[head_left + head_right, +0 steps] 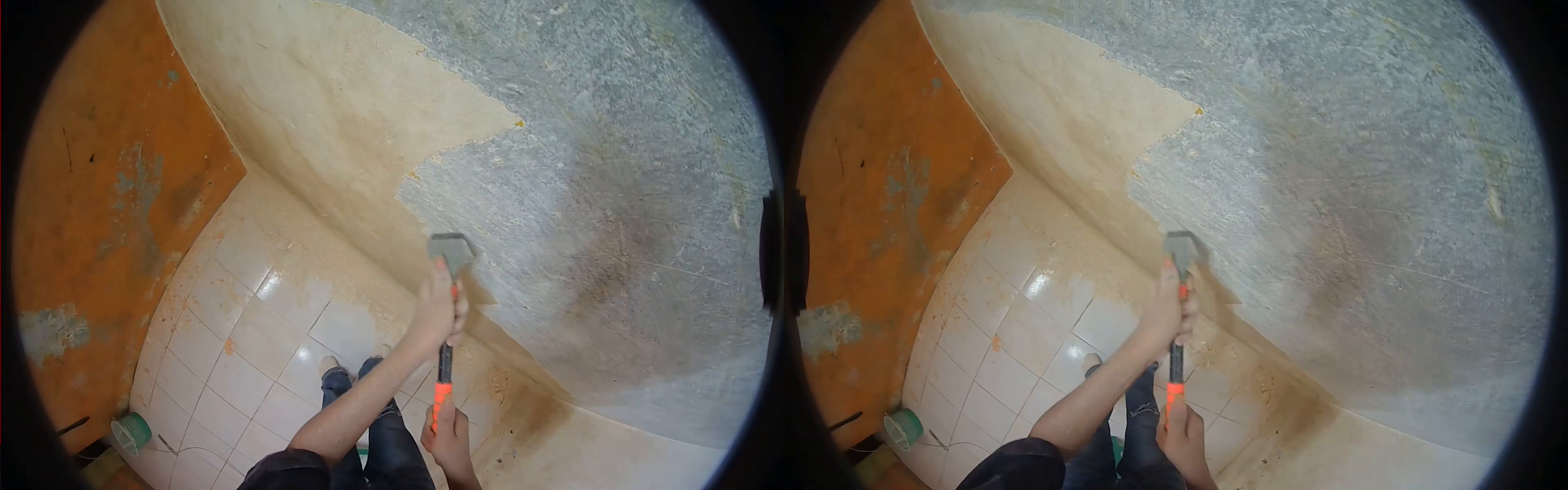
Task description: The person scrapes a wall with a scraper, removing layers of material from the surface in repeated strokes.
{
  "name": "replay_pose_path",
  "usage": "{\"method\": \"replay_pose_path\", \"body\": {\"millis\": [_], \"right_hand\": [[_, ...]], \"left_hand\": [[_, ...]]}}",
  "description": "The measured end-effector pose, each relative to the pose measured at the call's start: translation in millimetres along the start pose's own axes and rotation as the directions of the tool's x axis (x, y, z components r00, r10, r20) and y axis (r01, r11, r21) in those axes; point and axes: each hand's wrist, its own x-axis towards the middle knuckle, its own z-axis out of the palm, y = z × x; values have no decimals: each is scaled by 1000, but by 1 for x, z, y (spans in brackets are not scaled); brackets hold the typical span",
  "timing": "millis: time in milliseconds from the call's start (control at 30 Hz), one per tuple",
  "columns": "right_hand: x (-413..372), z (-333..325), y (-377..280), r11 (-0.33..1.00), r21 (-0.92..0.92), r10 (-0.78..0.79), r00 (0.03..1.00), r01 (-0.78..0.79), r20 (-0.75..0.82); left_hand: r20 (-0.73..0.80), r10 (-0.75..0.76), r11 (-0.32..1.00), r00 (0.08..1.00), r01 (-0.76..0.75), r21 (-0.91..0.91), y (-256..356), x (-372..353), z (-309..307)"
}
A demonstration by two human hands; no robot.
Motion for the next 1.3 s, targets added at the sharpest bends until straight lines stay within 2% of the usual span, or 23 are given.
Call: {"method": "replay_pose_path", "body": {"millis": [33,100,267,333,433,500,567,633,667,700,767,833,867,967,1067,1100,1167,1233,1300], "right_hand": [[2,-2,1,1000,4,1,1000,-1,2],[5,-8,-2,989,105,98,994,-104,57],[2,3,18,978,187,88,996,-92,30],[9,-3,15,981,186,53,998,-59,34],[17,-11,17,978,145,136,986,-149,95],[10,-9,27,992,111,51,998,-55,40],[12,-12,24,995,85,51,998,-54,37],[15,-12,18,997,64,48,998,-50,31],[20,-11,13,993,86,80,995,-85,63],[23,-10,11,987,103,113,989,-123,99],[12,-6,14,992,81,95,993,-100,69],[2,-8,6,983,127,125,989,-134,74],[5,-7,6,982,132,131,989,-139,68],[21,-9,6,984,118,118,986,-132,117],[12,-6,3,972,177,140,987,-153,82],[19,-10,-3,985,125,111,989,-123,95],[28,-10,-6,994,70,74,991,-81,108],[31,-2,-4,998,38,53,996,-56,70],[17,0,-2,993,90,71,996,-76,56]], "left_hand": [[-3,0,1000,1000,0,3,3,2,-2],[2,43,999,999,-43,-26,6,5,-4],[32,64,998,997,-63,-5,1,3,-8],[-46,63,997,997,-62,38,1,1,-2],[12,127,992,992,-127,-6,0,12,-12],[31,77,997,997,-77,7,-6,3,-6],[47,27,1000,999,-28,15,-5,4,-4],[-60,117,993,991,-118,-25,1,17,-11],[-59,122,992,991,-124,-25,2,17,-12],[-31,110,994,994,-110,-21,2,16,-14],[-4,92,996,996,-92,-11,1,10,-13],[-9,-6,1000,1000,6,21,1,4,-4],[-28,41,999,999,-42,-20,4,10,-9],[-2,61,997,998,-61,-49,7,18,-21],[41,-7,1000,999,7,-1,1,4,-7],[40,-14,1000,999,14,5,4,7,-9],[-49,117,992,992,-119,-37,15,21,-20],[-16,135,989,991,-136,-65,12,19,-21],[-23,38,999,999,-37,20,7,8,-12]]}}
